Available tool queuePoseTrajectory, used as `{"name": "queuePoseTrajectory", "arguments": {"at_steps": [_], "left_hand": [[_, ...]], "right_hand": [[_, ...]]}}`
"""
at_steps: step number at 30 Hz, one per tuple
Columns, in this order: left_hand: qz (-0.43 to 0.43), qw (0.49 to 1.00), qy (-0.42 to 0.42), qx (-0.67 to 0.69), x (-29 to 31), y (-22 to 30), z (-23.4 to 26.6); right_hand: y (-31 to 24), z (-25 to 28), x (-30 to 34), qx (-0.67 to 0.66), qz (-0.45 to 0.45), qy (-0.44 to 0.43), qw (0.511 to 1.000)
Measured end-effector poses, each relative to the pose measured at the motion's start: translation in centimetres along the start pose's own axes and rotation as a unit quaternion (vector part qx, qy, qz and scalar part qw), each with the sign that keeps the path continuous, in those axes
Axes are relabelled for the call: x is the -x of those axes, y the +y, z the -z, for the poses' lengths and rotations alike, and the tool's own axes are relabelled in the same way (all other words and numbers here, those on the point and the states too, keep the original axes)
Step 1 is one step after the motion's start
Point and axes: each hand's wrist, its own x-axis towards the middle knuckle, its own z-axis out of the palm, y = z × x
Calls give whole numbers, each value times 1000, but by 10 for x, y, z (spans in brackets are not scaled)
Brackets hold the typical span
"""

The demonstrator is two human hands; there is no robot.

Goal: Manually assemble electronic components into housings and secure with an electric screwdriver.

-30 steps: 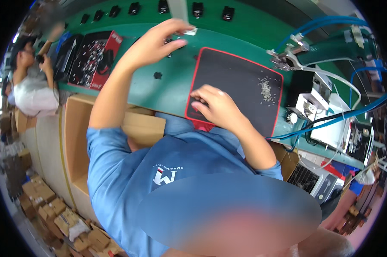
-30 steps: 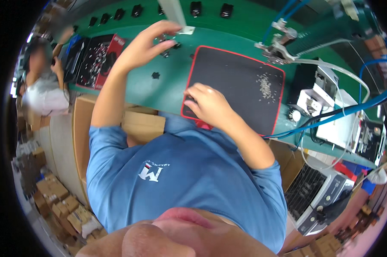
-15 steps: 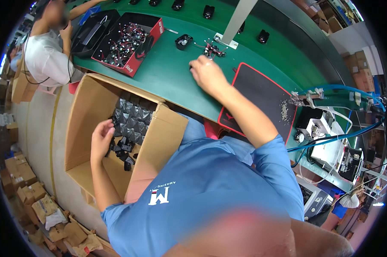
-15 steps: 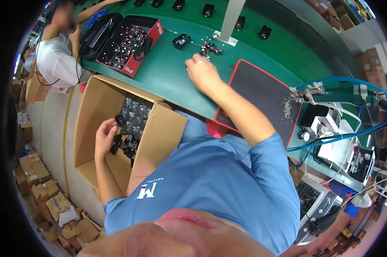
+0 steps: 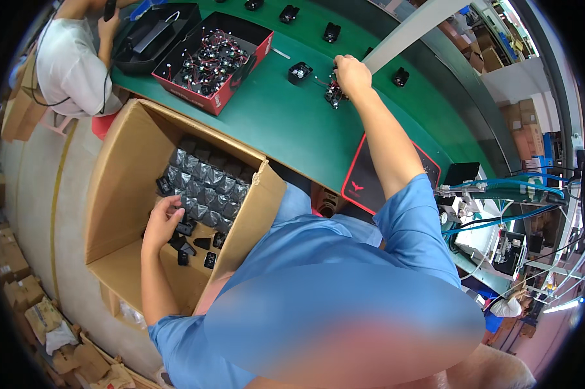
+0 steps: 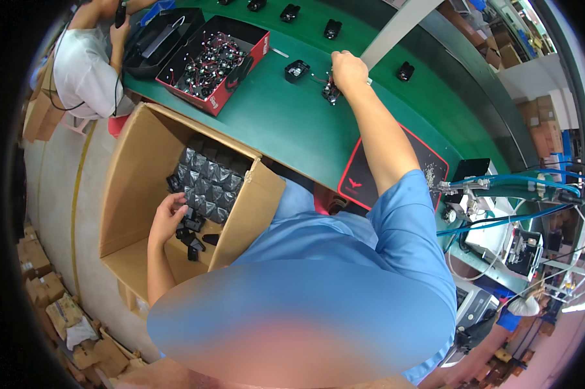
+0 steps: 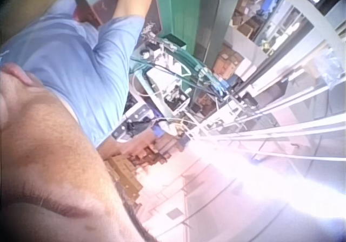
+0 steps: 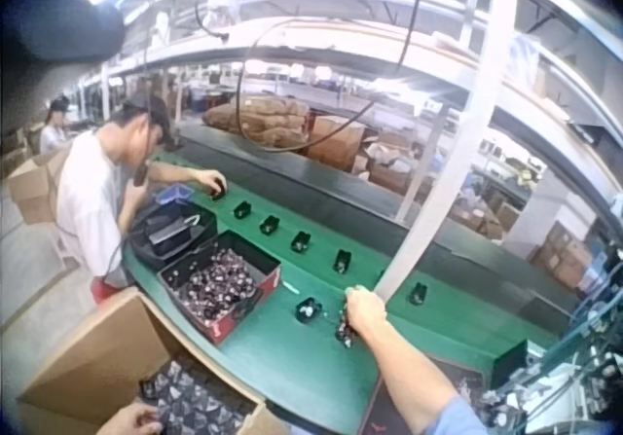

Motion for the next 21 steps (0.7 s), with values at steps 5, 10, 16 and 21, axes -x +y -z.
{"name": "queuePoseTrajectory", "arguments": {"at_steps": [5,10,16,21], "left_hand": [[44,999,-26,2,10,-23,10],[-17,997,7,-80,-13,-79,1],[-15,990,-18,-136,-25,-72,-29],[-38,986,28,-160,-34,-75,-57]], "right_hand": [[7,11,7,-6,7,43,999],[8,15,3,118,-6,-93,989],[28,4,-2,134,39,-44,989],[17,-2,-3,128,63,-44,989]]}}
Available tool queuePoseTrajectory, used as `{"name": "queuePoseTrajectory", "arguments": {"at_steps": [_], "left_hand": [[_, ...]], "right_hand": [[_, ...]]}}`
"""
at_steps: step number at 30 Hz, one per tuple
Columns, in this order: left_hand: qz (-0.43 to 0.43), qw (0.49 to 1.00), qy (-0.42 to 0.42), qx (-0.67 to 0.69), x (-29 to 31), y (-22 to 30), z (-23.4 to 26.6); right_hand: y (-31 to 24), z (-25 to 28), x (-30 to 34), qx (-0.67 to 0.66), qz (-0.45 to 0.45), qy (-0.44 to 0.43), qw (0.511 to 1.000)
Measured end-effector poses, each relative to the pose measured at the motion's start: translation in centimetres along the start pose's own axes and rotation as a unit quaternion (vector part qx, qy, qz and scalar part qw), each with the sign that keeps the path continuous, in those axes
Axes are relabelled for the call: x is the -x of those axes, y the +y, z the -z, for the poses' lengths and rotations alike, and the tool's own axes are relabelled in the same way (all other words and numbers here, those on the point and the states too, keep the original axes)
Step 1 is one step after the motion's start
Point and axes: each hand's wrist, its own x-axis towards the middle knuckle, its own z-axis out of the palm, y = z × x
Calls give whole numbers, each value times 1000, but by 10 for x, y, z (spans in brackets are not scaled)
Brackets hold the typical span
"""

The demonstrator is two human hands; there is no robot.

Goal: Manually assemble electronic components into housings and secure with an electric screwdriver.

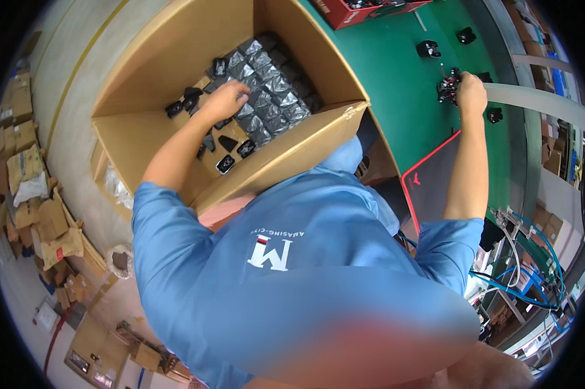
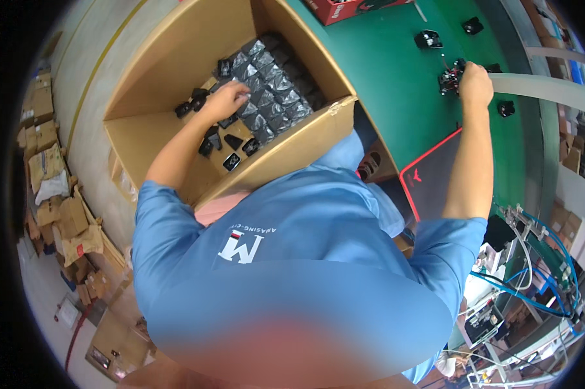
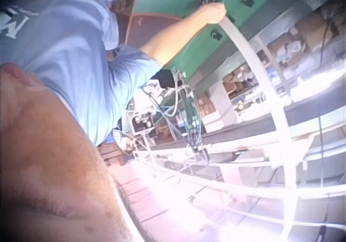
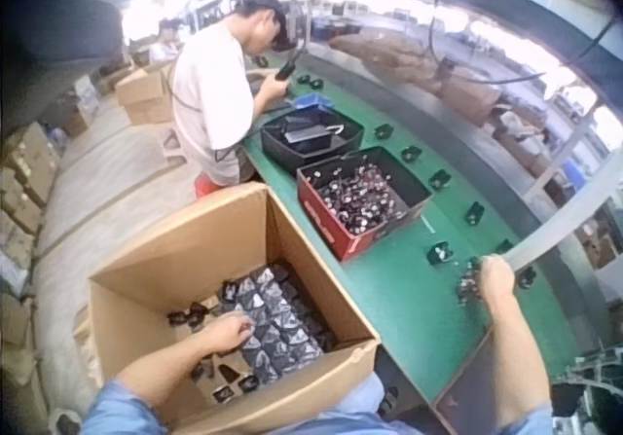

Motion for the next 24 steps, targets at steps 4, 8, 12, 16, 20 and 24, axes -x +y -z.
{"name": "queuePoseTrajectory", "arguments": {"at_steps": [4,8,12,16,20,24], "left_hand": [[108,984,90,-109,-10,-26,3],[203,958,200,-37,-22,-90,-2],[236,935,247,-99,-60,-78,-18],[328,902,260,-106,-69,-66,-40],[279,911,282,-109,-67,-85,-49],[117,926,351,72,-63,-109,-43]], "right_hand": [[10,10,-1,29,-4,-63,998],[8,18,-3,53,9,-70,996],[-14,83,59,-27,-72,35,996],[-18,79,134,-236,-78,137,959],[-17,53,233,-262,-117,127,950],[-16,36,302,-250,-215,141,933]]}}
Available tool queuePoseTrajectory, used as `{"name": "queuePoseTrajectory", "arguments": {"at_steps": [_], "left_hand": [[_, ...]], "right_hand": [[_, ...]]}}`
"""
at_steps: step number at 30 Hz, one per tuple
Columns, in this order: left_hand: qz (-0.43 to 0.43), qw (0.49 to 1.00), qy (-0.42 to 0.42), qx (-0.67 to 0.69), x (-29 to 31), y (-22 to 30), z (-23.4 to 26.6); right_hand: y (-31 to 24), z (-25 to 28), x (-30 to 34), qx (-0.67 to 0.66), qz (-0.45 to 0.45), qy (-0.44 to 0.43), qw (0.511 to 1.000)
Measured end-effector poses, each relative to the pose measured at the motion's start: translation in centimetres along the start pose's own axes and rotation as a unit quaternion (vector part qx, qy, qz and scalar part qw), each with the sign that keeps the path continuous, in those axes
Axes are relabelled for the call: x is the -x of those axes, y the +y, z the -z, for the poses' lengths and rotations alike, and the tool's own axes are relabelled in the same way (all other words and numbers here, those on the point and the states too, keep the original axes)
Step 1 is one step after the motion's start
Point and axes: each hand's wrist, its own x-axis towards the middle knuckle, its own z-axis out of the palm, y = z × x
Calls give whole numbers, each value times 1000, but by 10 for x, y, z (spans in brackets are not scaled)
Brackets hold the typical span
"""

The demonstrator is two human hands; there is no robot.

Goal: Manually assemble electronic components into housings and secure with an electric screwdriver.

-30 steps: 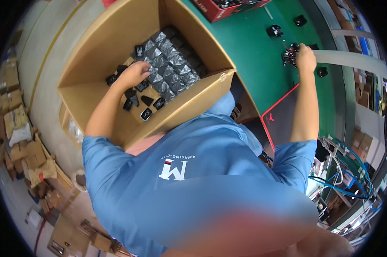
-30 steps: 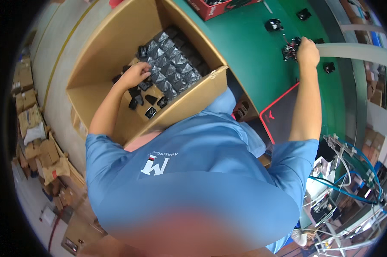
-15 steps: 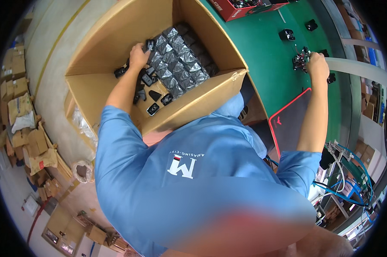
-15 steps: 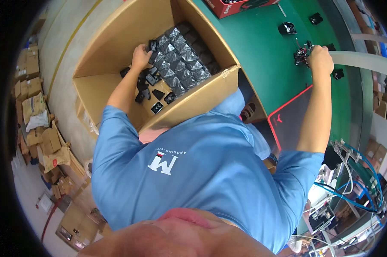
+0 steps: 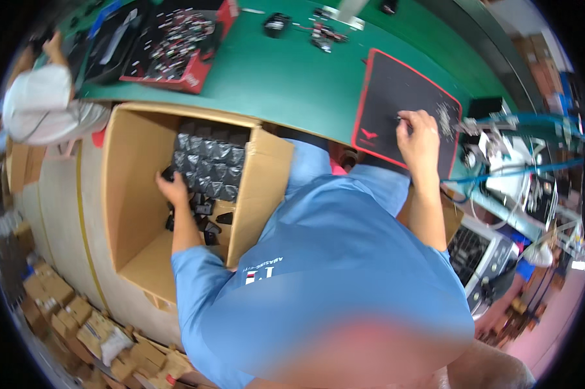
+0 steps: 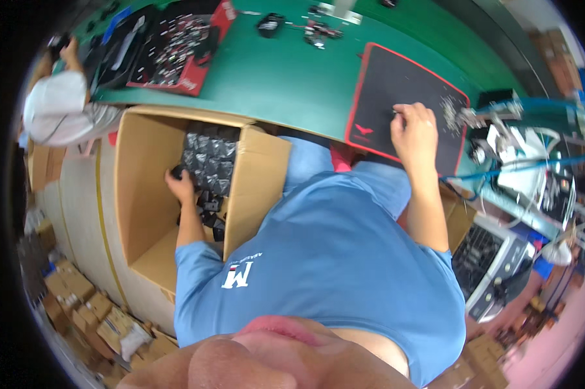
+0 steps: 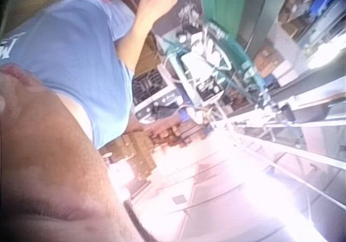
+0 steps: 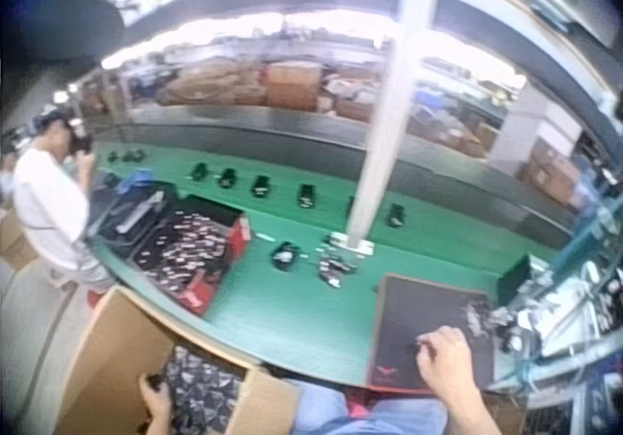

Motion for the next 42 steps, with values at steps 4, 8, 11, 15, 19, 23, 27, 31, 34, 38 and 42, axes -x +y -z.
{"name": "queuePoseTrajectory", "arguments": {"at_steps": [4,8,11,15,19,23,27,31,34,38,42], "left_hand": [[95,950,-32,297,-8,118,60],[-57,889,-113,441,-19,248,99],[-85,767,-298,562,-5,333,92],[-44,665,-501,552,48,440,41],[-201,643,-626,393,95,509,-17],[-230,633,-674,304,133,525,-77],[-302,648,-651,256,156,497,-131],[-475,659,-537,229,175,503,-117],[-508,668,-501,210,180,498,-124],[-536,662,-479,213,182,490,-130],[-522,666,-497,193,184,492,-127]], "right_hand": [[12,-6,25,-9,4,29,1000],[29,-17,32,-143,-39,-13,989],[30,-15,33,-218,-30,-21,975],[44,-27,42,-251,-5,-14,968],[49,-26,44,-219,48,12,975],[44,-27,45,-195,33,20,980],[42,-9,49,-277,-60,29,959],[31,4,38,-325,1,59,944],[25,-4,34,-252,29,34,967],[24,-7,35,-213,7,-4,977],[19,-4,33,-178,2,-12,984]]}}
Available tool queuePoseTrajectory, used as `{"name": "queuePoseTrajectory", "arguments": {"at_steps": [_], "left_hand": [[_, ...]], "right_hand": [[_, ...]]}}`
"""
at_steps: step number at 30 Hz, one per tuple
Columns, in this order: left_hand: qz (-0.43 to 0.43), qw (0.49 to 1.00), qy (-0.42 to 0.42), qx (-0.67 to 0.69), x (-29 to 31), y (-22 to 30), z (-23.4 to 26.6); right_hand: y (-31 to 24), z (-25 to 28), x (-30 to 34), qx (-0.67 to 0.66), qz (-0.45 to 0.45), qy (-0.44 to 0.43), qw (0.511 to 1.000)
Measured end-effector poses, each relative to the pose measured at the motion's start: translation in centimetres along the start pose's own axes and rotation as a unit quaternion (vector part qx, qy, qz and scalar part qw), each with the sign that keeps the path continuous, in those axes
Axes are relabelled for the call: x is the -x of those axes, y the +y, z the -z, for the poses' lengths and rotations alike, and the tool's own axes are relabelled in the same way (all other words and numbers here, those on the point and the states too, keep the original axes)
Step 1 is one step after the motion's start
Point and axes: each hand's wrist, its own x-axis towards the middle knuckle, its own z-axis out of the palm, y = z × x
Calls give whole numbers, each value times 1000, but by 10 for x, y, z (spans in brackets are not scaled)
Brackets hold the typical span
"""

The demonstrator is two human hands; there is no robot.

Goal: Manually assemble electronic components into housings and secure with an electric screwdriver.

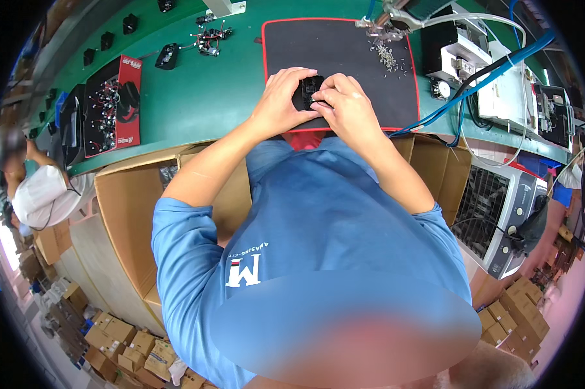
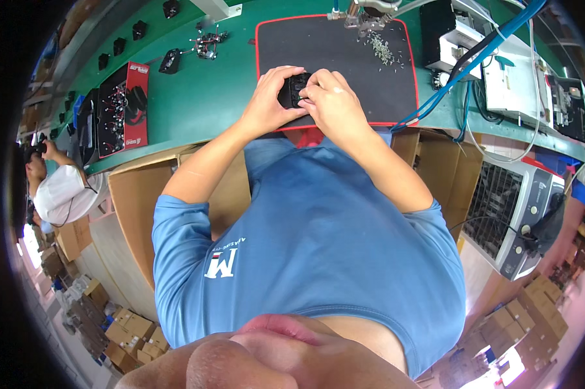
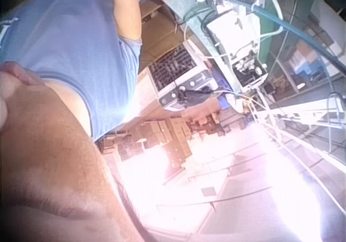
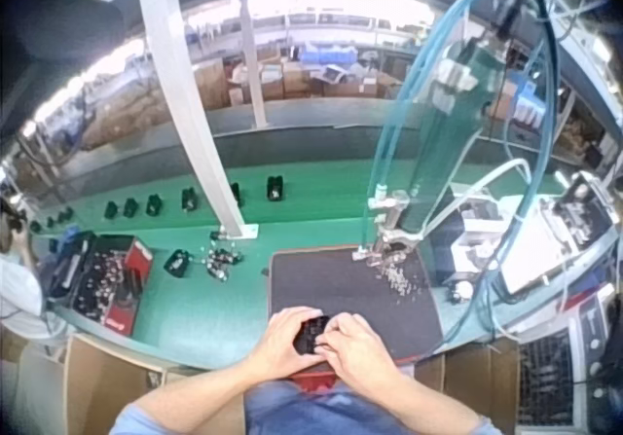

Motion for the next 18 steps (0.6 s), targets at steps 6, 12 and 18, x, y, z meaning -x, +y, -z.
{"name": "queuePoseTrajectory", "arguments": {"at_steps": [6,12,18], "left_hand": [[-31,999,2,-19,1,-2,-2],[-36,999,-4,-25,1,0,-3],[-29,999,39,-8,2,-1,0]], "right_hand": [[-7,-3,-3,75,14,-49,996],[0,3,-4,36,-16,-86,996],[-24,83,-10,-123,-64,-42,990]]}}
